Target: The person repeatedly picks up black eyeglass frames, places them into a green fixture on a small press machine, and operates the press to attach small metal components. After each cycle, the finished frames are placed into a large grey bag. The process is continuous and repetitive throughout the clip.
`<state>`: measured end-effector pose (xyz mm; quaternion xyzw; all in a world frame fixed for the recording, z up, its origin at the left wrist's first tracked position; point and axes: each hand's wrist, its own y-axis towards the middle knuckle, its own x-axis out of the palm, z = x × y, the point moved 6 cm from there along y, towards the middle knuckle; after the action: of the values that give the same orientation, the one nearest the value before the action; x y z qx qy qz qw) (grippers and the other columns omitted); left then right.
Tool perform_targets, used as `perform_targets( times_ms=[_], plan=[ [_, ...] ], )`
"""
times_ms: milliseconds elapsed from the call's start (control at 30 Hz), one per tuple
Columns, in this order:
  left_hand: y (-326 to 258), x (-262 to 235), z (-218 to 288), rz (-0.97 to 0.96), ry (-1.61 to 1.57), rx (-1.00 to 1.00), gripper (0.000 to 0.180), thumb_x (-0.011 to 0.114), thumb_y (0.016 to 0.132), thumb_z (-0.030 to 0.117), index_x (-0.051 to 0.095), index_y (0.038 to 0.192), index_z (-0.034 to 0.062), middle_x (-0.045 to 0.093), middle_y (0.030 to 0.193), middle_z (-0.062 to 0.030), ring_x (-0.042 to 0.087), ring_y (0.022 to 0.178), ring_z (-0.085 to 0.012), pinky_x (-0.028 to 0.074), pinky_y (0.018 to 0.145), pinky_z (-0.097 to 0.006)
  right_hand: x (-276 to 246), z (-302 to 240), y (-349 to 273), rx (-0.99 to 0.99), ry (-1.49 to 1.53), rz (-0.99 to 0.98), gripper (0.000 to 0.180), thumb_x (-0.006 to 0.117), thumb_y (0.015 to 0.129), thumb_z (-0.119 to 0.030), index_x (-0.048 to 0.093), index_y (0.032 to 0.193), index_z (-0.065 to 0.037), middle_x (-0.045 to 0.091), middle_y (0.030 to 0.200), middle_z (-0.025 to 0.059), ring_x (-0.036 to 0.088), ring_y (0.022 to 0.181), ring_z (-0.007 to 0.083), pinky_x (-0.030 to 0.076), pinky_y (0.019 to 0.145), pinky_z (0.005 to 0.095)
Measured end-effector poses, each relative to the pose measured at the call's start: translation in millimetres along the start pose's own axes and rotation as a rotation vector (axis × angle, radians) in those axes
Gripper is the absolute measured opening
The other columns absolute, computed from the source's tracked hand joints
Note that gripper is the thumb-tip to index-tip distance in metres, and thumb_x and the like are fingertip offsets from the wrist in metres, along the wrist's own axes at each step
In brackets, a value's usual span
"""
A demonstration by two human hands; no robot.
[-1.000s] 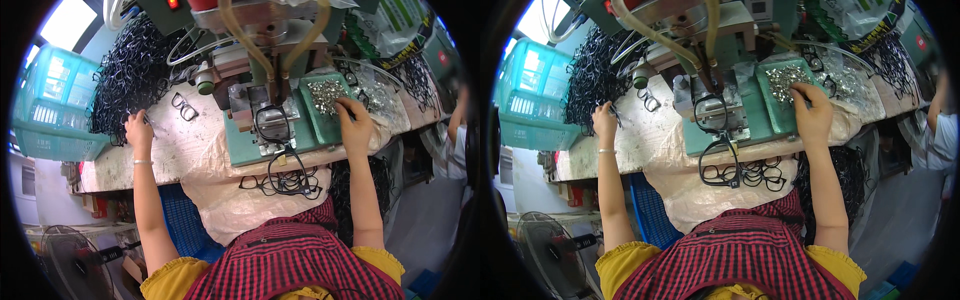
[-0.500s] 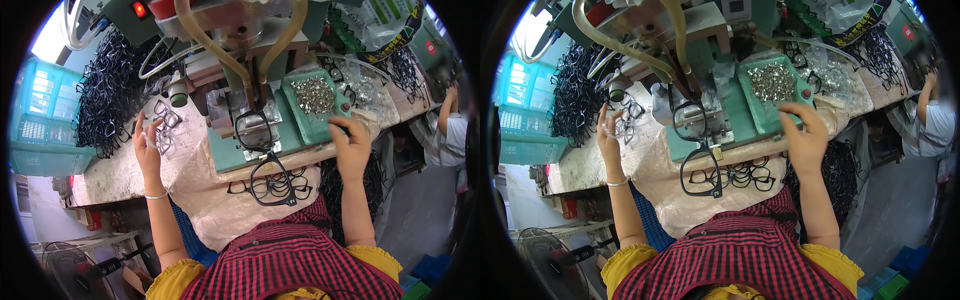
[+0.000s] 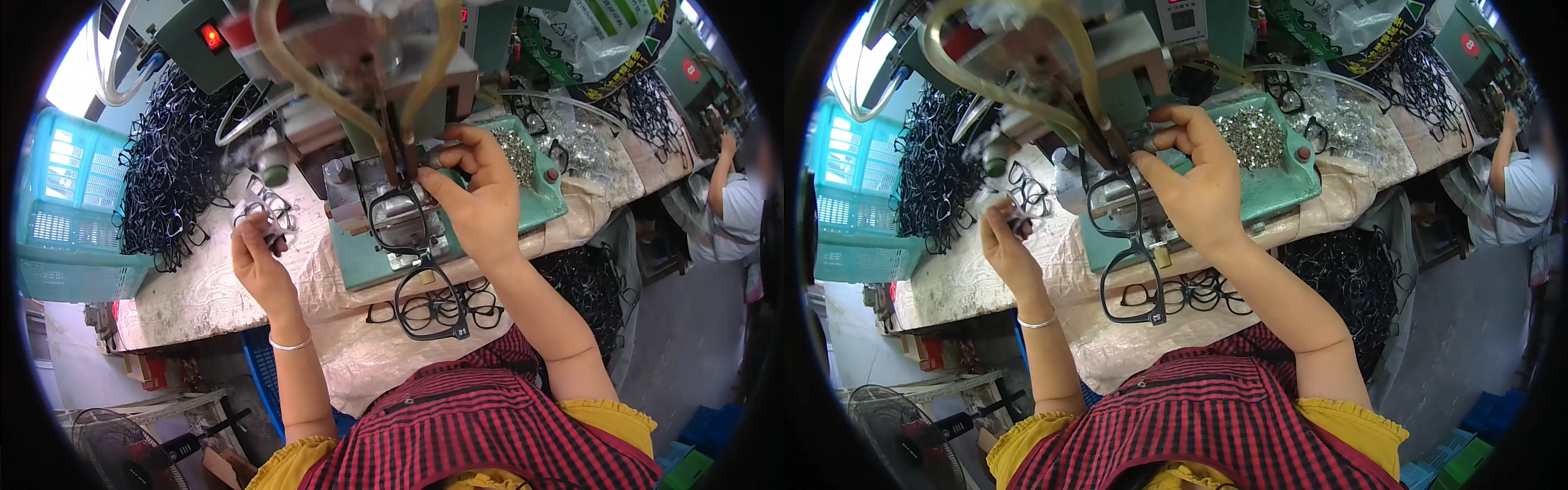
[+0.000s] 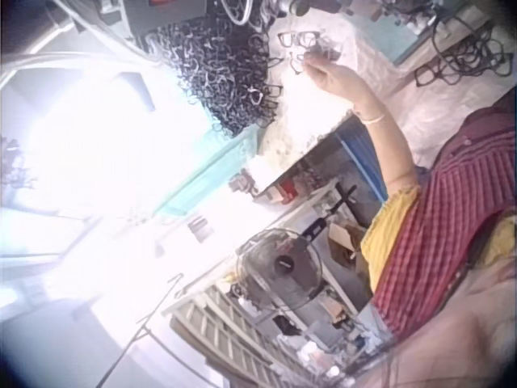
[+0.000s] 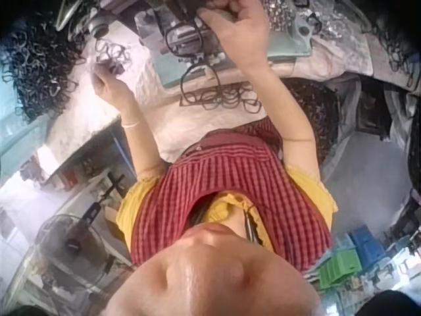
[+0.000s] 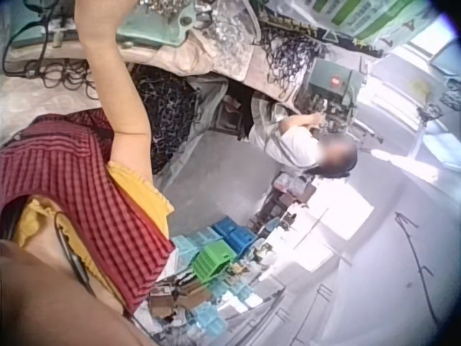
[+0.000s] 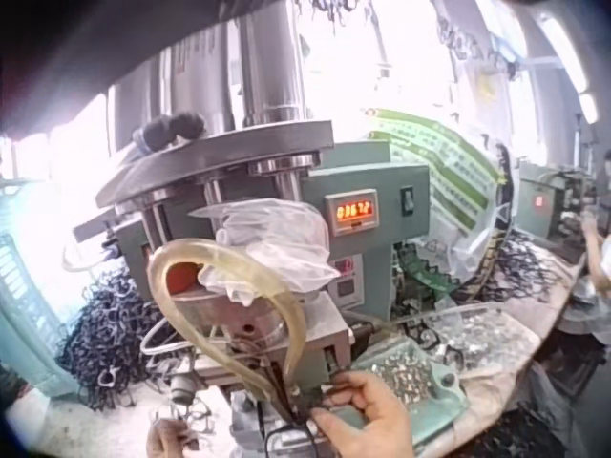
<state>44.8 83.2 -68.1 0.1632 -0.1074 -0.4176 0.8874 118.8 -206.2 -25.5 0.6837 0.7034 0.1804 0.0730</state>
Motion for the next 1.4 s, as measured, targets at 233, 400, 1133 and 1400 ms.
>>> perform_targets(
  times_ms=[233, 400, 1133, 1400],
  plan=[
    [-13, 27, 98, -0.167, -0.409, 0.467, 0.028, 0.042, 0.108, 0.022, 0.058, 0.121, 0.0027, 0.063, 0.108, -0.0146, 0.061, 0.096, -0.0220, 0.054, 0.080, -0.038, 22, -24, -4, 0.154, 0.201, -0.112, 0.050, 0.067, 0.084, 0.007, 0.048, 0.131, 0.005, 0.064, 0.117, 0.0105, 0.060, 0.102, 0.0122, 0.048, 0.091, 0.0254],
    [-60, 89, 126, -0.647, 0.079, 0.815, 0.012, 0.067, 0.086, 0.020, 0.074, 0.091, 0.0103, 0.071, 0.097, -0.0085, 0.063, 0.075, -0.0238, 0.053, 0.087, -0.046, -10, -38, -5, -0.048, -0.163, -0.138, 0.047, 0.067, 0.084, -0.001, 0.055, 0.129, 0.001, 0.065, 0.120, 0.0115, 0.060, 0.113, 0.0186, 0.045, 0.099, 0.0313],
    [-82, 6, 109, -0.071, 0.561, 0.720, 0.021, 0.074, 0.082, 0.009, 0.071, 0.102, 0.0072, 0.070, 0.108, -0.0144, 0.066, 0.104, -0.0300, 0.047, 0.098, -0.043, -122, 30, -29, 0.010, -0.870, 0.216, 0.009, 0.067, 0.082, -0.007, 0.071, 0.089, -0.002, 0.070, 0.086, 0.0124, 0.067, 0.080, 0.0277, 0.051, 0.077, 0.0367],
    [99, -79, -55, 0.042, 1.402, 0.002, 0.019, 0.081, 0.075, 0.027, 0.076, 0.083, 0.0109, 0.070, 0.094, -0.0094, 0.062, 0.093, -0.0293, 0.051, 0.083, -0.040, -89, 34, -6, -0.058, -0.714, 0.179, 0.012, 0.070, 0.083, -0.007, 0.073, 0.094, -0.003, 0.072, 0.093, 0.0110, 0.067, 0.089, 0.0259, 0.050, 0.083, 0.0337]
  ],
)
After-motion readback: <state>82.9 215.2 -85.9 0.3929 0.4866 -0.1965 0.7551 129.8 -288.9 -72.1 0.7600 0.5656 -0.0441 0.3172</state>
